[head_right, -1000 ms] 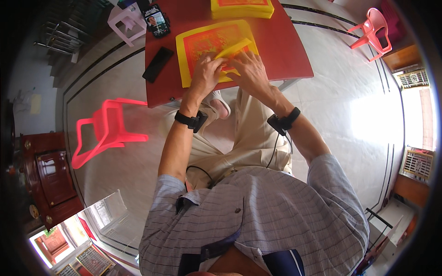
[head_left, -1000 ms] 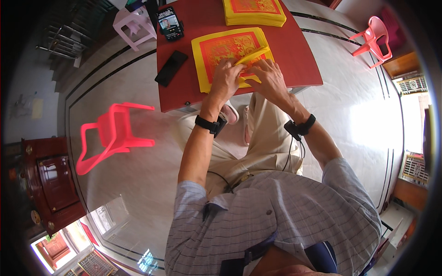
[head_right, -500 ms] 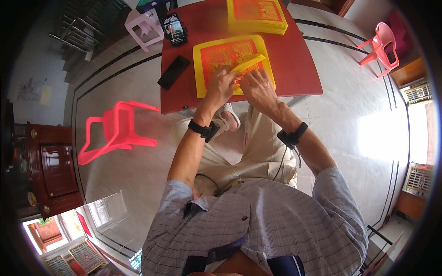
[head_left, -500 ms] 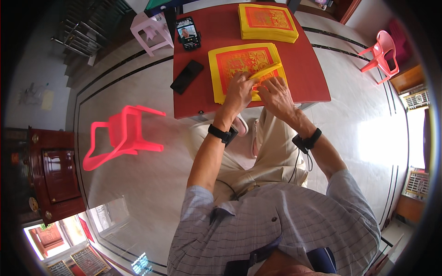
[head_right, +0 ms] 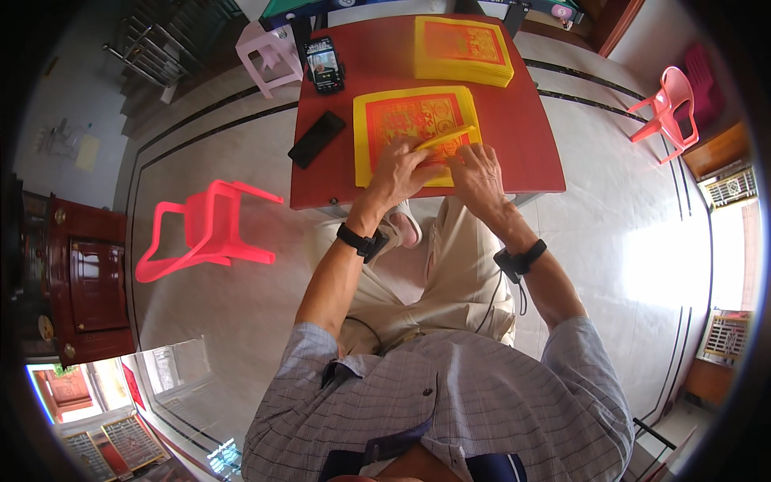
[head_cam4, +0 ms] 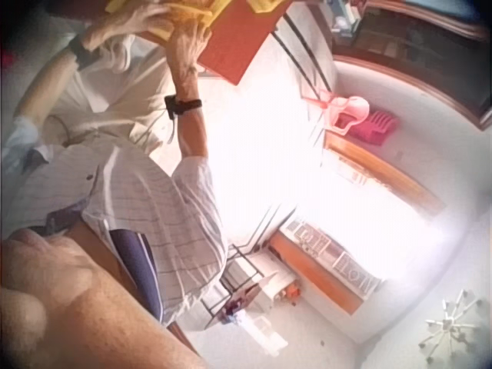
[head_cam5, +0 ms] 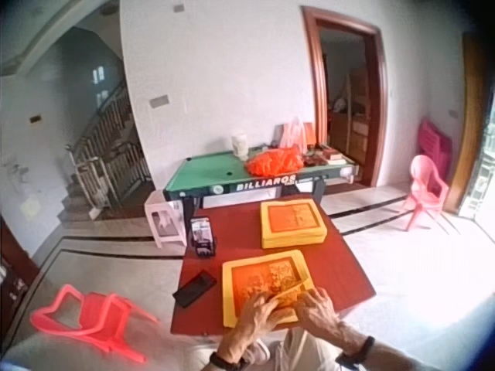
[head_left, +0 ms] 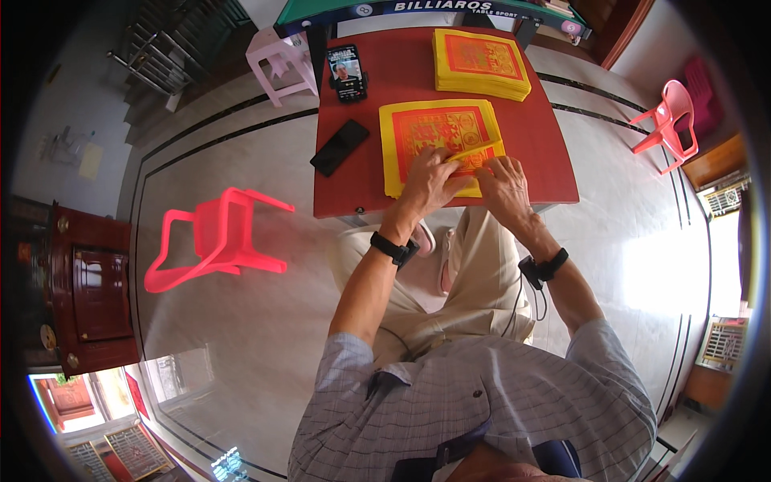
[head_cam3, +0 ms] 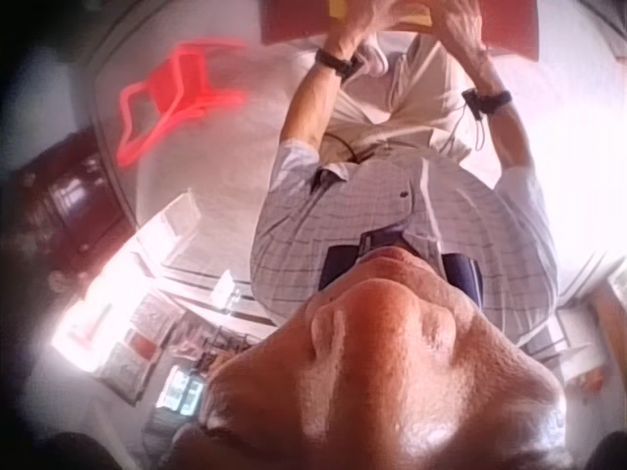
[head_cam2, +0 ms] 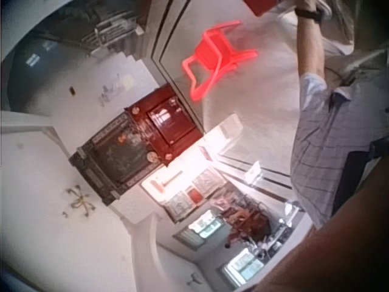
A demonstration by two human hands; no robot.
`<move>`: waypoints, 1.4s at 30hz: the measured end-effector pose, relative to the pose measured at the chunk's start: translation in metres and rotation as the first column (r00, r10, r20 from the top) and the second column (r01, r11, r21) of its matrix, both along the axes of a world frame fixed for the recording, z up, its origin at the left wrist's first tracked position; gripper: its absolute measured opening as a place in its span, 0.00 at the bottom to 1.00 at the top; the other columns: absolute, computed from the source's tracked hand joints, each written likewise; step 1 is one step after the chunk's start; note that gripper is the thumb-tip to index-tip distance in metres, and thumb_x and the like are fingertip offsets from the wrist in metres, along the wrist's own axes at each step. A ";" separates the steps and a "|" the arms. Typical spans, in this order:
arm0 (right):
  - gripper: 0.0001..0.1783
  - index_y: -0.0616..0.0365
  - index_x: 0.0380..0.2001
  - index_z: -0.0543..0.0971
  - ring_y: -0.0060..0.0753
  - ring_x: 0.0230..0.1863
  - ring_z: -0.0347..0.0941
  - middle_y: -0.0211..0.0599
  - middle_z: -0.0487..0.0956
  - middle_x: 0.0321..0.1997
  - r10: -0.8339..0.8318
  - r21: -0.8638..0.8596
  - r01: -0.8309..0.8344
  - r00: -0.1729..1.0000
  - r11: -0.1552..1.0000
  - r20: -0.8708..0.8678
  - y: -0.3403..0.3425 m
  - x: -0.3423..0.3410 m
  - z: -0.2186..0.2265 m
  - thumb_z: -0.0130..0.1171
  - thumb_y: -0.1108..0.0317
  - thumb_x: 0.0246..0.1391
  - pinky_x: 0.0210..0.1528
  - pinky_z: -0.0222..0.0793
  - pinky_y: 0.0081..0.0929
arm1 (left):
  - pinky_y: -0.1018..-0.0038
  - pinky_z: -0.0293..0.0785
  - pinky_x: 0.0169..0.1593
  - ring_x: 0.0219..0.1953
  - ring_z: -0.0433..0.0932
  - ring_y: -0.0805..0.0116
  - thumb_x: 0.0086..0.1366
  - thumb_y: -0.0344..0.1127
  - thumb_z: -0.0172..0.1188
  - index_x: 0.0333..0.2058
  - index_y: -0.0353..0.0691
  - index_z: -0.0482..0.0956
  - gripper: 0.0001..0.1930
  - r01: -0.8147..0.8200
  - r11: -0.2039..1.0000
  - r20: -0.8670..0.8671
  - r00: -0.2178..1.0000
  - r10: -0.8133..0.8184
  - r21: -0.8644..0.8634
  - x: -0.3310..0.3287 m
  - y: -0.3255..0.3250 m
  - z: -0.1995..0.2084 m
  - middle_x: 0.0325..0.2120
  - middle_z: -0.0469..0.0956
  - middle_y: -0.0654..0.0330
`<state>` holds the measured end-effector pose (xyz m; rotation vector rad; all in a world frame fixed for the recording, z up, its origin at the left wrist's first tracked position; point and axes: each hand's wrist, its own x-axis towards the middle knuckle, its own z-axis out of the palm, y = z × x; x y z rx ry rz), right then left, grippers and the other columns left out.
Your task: Folding sheets of yellow and red ceremonial joss paper on a table.
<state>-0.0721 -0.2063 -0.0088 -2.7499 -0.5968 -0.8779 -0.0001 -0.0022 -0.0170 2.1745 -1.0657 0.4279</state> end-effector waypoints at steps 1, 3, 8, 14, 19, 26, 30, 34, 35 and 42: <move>0.12 0.54 0.39 0.85 0.43 0.49 0.74 0.36 0.77 0.41 0.004 -0.001 -0.004 1.000 1.000 0.005 -0.003 0.001 0.001 0.65 0.71 0.47 0.57 0.67 0.43 | 0.59 0.76 0.53 0.48 0.77 0.51 0.65 0.44 0.71 0.47 0.40 0.88 0.17 -0.004 1.000 0.005 1.000 0.004 -0.001 -0.001 0.000 -0.001 0.43 0.82 0.54; 0.13 0.55 0.39 0.86 0.43 0.50 0.74 0.36 0.79 0.43 -0.036 0.024 0.036 0.999 0.999 -0.009 -0.009 0.002 0.005 0.65 0.71 0.48 0.57 0.67 0.43 | 0.58 0.77 0.53 0.48 0.79 0.51 0.60 0.45 0.75 0.47 0.42 0.89 0.20 -0.050 0.999 0.044 0.998 0.050 0.006 -0.009 0.001 0.001 0.45 0.83 0.53; 0.08 0.55 0.39 0.86 0.44 0.49 0.75 0.36 0.81 0.43 -0.099 0.067 0.103 0.994 0.992 -0.051 -0.018 0.009 0.012 0.66 0.71 0.55 0.55 0.70 0.44 | 0.59 0.76 0.53 0.49 0.77 0.54 0.64 0.32 0.69 0.64 0.52 0.79 0.29 0.006 0.993 0.061 0.998 -0.014 0.119 -0.013 0.004 0.008 0.48 0.81 0.58; 0.11 0.56 0.40 0.85 0.47 0.49 0.75 0.39 0.79 0.42 -0.152 0.095 0.158 0.986 0.983 -0.067 -0.014 0.012 0.026 0.69 0.72 0.52 0.54 0.71 0.45 | 0.57 0.76 0.55 0.52 0.76 0.52 0.59 0.21 0.64 0.71 0.68 0.71 0.43 -0.039 0.952 0.196 0.980 -0.023 0.304 -0.013 0.006 0.005 0.59 0.72 0.55; 0.11 0.56 0.41 0.86 0.47 0.49 0.76 0.39 0.80 0.42 -0.163 0.089 0.169 0.984 0.982 -0.074 -0.017 0.012 0.027 0.69 0.72 0.52 0.53 0.71 0.44 | 0.57 0.75 0.57 0.58 0.75 0.49 0.57 0.18 0.62 0.71 0.75 0.69 0.47 -0.038 0.942 0.212 0.977 -0.036 0.333 -0.015 0.003 0.005 0.64 0.69 0.50; 0.08 0.54 0.40 0.87 0.45 0.49 0.76 0.37 0.81 0.43 -0.195 0.107 0.204 0.977 0.973 -0.090 -0.019 0.013 0.022 0.67 0.68 0.57 0.55 0.70 0.43 | 0.55 0.74 0.57 0.55 0.75 0.50 0.59 0.21 0.63 0.59 0.57 0.79 0.30 -0.001 0.922 0.147 0.987 -0.060 0.387 -0.010 0.009 -0.003 0.63 0.71 0.50; 0.08 0.53 0.41 0.88 0.43 0.49 0.77 0.37 0.81 0.43 -0.205 0.123 0.215 0.975 0.969 -0.086 -0.023 0.010 0.029 0.67 0.67 0.59 0.54 0.70 0.42 | 0.54 0.74 0.57 0.53 0.75 0.48 0.64 0.25 0.63 0.52 0.46 0.80 0.18 0.096 0.978 0.009 0.995 -0.099 0.184 -0.003 0.011 -0.006 0.56 0.76 0.51; 0.08 0.53 0.40 0.87 0.43 0.47 0.78 0.37 0.81 0.43 -0.226 0.167 0.231 0.973 0.958 -0.050 -0.029 0.006 0.036 0.68 0.66 0.58 0.52 0.71 0.42 | 0.54 0.73 0.59 0.55 0.75 0.45 0.63 0.29 0.69 0.52 0.42 0.81 0.17 0.126 0.990 -0.042 0.991 -0.124 0.056 -0.001 0.010 -0.004 0.53 0.78 0.50; 0.07 0.54 0.40 0.86 0.45 0.46 0.78 0.38 0.81 0.42 -0.259 0.192 0.260 0.965 0.946 -0.035 -0.034 0.004 0.033 0.68 0.66 0.58 0.50 0.72 0.43 | 0.54 0.73 0.59 0.55 0.75 0.45 0.63 0.29 0.69 0.52 0.42 0.81 0.17 0.127 0.990 -0.042 0.991 -0.125 0.057 -0.001 0.010 -0.002 0.53 0.78 0.50; 0.08 0.58 0.38 0.84 0.53 0.43 0.80 0.44 0.82 0.39 -0.338 0.288 0.395 0.913 0.872 -0.228 -0.053 -0.025 0.004 0.63 0.65 0.61 0.45 0.74 0.48 | 0.55 0.73 0.63 0.56 0.75 0.46 0.59 0.30 0.74 0.49 0.39 0.86 0.18 0.087 0.995 -0.094 0.992 -0.081 0.055 0.000 0.009 0.002 0.52 0.79 0.48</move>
